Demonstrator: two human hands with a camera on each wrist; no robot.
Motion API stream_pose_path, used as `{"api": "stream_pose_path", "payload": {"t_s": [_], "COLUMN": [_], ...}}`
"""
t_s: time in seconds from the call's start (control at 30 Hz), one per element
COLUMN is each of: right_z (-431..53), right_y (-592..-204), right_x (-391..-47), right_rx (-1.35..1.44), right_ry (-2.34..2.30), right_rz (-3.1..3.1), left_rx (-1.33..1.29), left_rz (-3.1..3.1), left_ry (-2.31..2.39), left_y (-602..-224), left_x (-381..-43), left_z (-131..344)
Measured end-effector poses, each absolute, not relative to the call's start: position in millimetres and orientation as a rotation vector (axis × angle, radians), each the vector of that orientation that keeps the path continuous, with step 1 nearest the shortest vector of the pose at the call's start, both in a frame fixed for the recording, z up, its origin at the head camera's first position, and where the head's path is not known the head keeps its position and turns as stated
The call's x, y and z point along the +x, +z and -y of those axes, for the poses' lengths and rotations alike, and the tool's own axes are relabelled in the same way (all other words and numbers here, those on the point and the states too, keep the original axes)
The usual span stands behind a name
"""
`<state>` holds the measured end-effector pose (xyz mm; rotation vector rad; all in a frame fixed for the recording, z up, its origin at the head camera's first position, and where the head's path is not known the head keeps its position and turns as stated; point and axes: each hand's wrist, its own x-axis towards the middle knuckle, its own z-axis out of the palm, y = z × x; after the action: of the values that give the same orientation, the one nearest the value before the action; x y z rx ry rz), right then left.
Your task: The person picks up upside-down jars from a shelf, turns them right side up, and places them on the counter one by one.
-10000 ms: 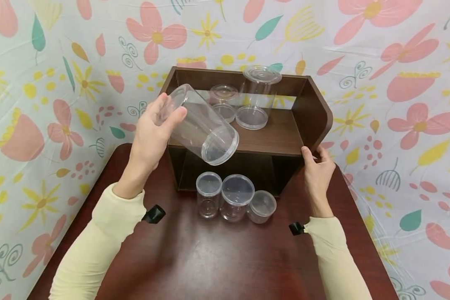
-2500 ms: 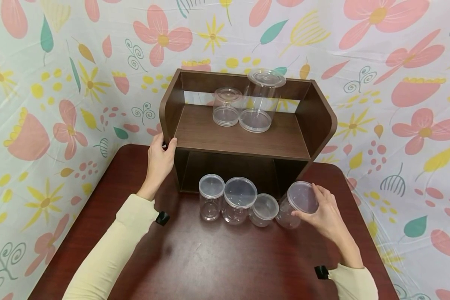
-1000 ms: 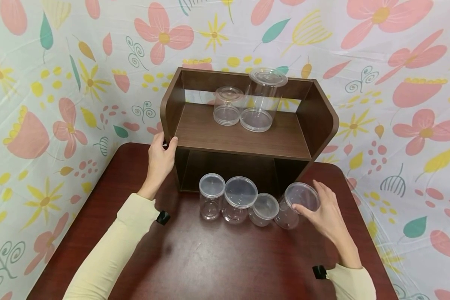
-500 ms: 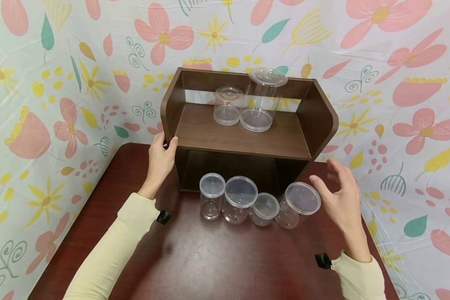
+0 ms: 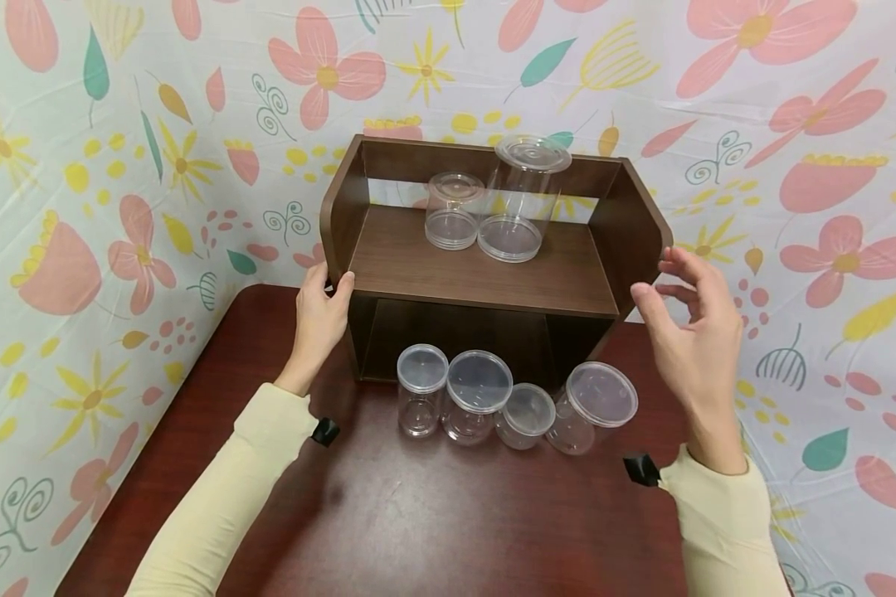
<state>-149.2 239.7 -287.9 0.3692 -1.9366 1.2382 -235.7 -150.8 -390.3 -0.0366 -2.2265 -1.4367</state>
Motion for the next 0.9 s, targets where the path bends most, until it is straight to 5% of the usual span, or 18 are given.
{"api": "stream_pose_path", "payload": {"t_s": [0.9], "right_z": [-215.8], "right_y": [-256.5], "right_x": [-253.4], "right_rx": [0.260], "right_ry": [1.269], "right_rz": [2.225], "left_rx": [-0.054], "left_rz": [2.201], "left_ry": [-1.466], "left_y": [-392.2], "left_x": [-236.2], "left_z": [151.2]}}
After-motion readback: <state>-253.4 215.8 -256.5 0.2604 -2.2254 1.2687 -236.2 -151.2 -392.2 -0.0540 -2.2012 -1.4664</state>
